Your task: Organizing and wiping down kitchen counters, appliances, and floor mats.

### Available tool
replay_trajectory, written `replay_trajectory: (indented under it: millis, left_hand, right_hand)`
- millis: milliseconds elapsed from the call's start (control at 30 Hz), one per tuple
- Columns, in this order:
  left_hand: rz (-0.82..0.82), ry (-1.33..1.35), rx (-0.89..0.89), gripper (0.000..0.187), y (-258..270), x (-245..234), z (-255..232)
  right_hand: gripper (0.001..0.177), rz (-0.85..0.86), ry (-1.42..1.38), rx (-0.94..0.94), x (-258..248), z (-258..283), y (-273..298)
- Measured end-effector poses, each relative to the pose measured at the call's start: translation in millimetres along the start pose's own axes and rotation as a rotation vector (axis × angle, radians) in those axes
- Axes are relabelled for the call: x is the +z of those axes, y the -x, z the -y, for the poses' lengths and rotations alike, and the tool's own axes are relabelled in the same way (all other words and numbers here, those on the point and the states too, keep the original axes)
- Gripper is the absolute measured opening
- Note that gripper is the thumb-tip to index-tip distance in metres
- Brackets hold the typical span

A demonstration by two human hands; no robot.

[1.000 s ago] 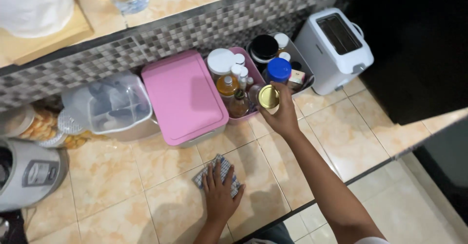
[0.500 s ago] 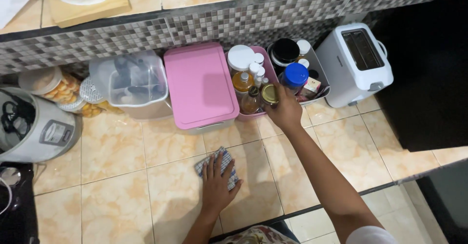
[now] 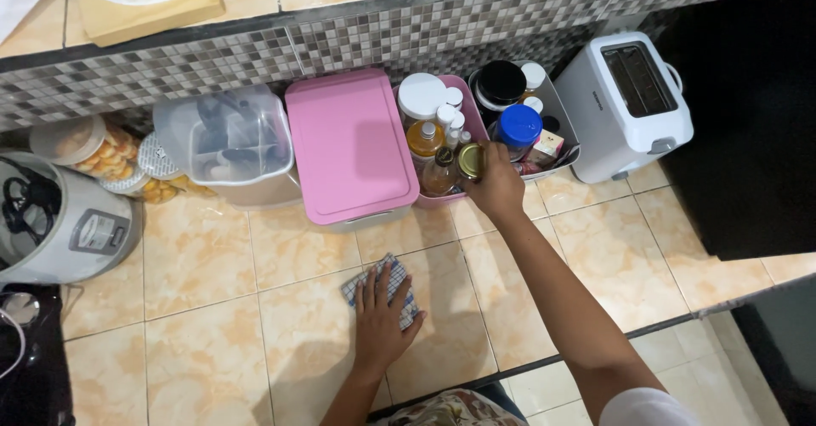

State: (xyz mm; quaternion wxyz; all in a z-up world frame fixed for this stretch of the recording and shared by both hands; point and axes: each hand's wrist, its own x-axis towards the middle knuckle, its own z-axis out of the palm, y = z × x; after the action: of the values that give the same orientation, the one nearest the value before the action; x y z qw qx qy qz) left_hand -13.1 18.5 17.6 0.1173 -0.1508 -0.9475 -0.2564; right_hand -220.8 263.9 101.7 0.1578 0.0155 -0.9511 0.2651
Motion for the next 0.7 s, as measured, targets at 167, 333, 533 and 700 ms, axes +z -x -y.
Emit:
replay_trajectory:
  millis: [167, 333, 533, 700]
  left_hand:
    - [0.016, 0.0, -0.014, 0.065, -2.1, -2.1, -1.3]
    - [0.024, 0.006, -0.011, 0.066, -1.9, -4.2, -2.1]
    - [0.027, 0.001, -0.005, 0.064, -1.7, 5.1, -1.1]
    - [0.076, 0.115, -0.163, 0.093, -36.7, 24.8, -43.8]
  right_hand:
    - [0.082, 0.061, 0.082, 0.056, -5.6, 11.0, -6.2]
    - [0.075, 0.101, 0.12, 0.049, -8.5, 5.8, -2.7]
    - [0.032, -0.231, -0.342, -0.021, -11.9, 3.8, 87.4]
    - [0.039, 0.137, -0.651, 0.263, 17.7, -1.8, 214.6]
